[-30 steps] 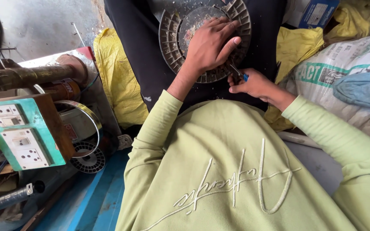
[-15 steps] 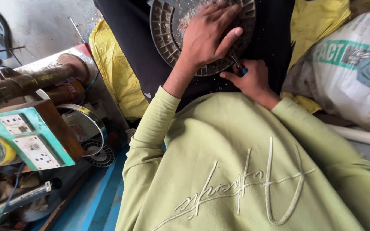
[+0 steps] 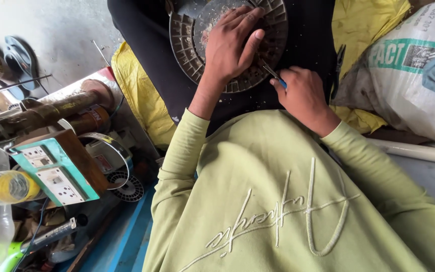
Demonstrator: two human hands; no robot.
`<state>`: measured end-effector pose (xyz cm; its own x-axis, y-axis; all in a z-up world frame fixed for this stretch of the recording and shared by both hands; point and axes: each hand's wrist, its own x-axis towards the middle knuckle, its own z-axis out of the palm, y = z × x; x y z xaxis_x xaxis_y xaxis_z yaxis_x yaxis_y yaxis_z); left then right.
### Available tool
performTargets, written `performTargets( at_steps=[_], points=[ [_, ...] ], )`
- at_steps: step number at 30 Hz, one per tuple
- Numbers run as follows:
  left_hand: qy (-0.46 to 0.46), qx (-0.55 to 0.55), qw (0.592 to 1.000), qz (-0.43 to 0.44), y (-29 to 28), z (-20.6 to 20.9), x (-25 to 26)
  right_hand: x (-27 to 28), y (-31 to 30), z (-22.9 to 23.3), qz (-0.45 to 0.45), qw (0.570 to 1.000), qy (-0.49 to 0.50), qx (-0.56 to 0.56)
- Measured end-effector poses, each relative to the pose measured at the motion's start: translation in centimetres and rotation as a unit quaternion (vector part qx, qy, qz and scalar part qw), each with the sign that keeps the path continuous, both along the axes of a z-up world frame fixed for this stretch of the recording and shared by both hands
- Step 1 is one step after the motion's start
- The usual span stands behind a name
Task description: The recorder is using a small tool to work on the copper windings of a circular fan motor part.
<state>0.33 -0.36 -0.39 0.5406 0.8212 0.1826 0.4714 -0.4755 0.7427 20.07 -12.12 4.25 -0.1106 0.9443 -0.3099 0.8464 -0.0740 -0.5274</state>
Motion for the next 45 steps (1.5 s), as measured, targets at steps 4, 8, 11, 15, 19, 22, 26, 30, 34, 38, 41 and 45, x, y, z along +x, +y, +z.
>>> performTargets(
  at_steps=[4, 8, 11, 15, 19, 22, 26, 30, 34, 38, 41, 45],
  points=[
    [0.016, 0.006, 1.000, 0.006, -0.1, -0.1, 0.0, 0.9, 0.4, -0.2, 0.037, 0.997, 0.054, -0.048],
    [0.011, -0.024, 1.000, -0.013, -0.1, 0.6, 0.0, 3.7, 1.4, -4.7, -0.061, 0.903, 0.275, -0.324],
    [0.017, -0.017, 1.000, -0.013, -0.1, 0.6, 0.3, 5.5, 3.4, -5.8, -0.050, 0.826, 0.383, -0.411],
    [0.016, -0.011, 1.000, 0.006, -0.2, 0.5, -0.1, 4.2, 2.8, -4.5, -0.093, 0.823, 0.385, -0.406],
    [-0.001, -0.022, 1.000, -0.011, 0.5, 0.6, 0.0, 1.3, 1.9, -1.8, 0.002, 0.981, 0.182, -0.067],
    [-0.003, -0.024, 0.999, -0.034, 0.5, 0.6, 0.1, 1.0, 2.0, -0.5, 0.006, 0.979, 0.203, 0.018],
    [-0.022, -0.022, 0.998, -0.050, 0.4, 0.8, -0.1, 1.0, 3.8, 1.2, 0.024, 0.992, 0.124, -0.026],
    [-0.026, -0.010, 0.999, -0.044, -0.1, 0.3, 0.0, 1.2, 2.7, -0.3, -0.022, 0.980, 0.198, 0.017],
    [-0.018, -0.001, 0.999, -0.034, -0.4, 0.0, 0.1, 2.4, 2.3, -3.6, -0.035, 0.976, 0.158, -0.145],
    [-0.007, -0.001, 1.000, -0.018, -0.4, 0.1, 0.2, 4.1, 2.2, -7.2, -0.096, 0.778, 0.385, -0.488],
    [-0.010, -0.006, 1.000, -0.015, -0.3, 0.2, 0.5, 3.7, 3.4, -5.9, -0.120, 0.690, 0.424, -0.574],
    [-0.015, -0.013, 1.000, -0.010, -0.3, 0.0, 0.3, 3.9, 2.2, -7.6, -0.086, 0.708, 0.439, -0.546]
  ],
)
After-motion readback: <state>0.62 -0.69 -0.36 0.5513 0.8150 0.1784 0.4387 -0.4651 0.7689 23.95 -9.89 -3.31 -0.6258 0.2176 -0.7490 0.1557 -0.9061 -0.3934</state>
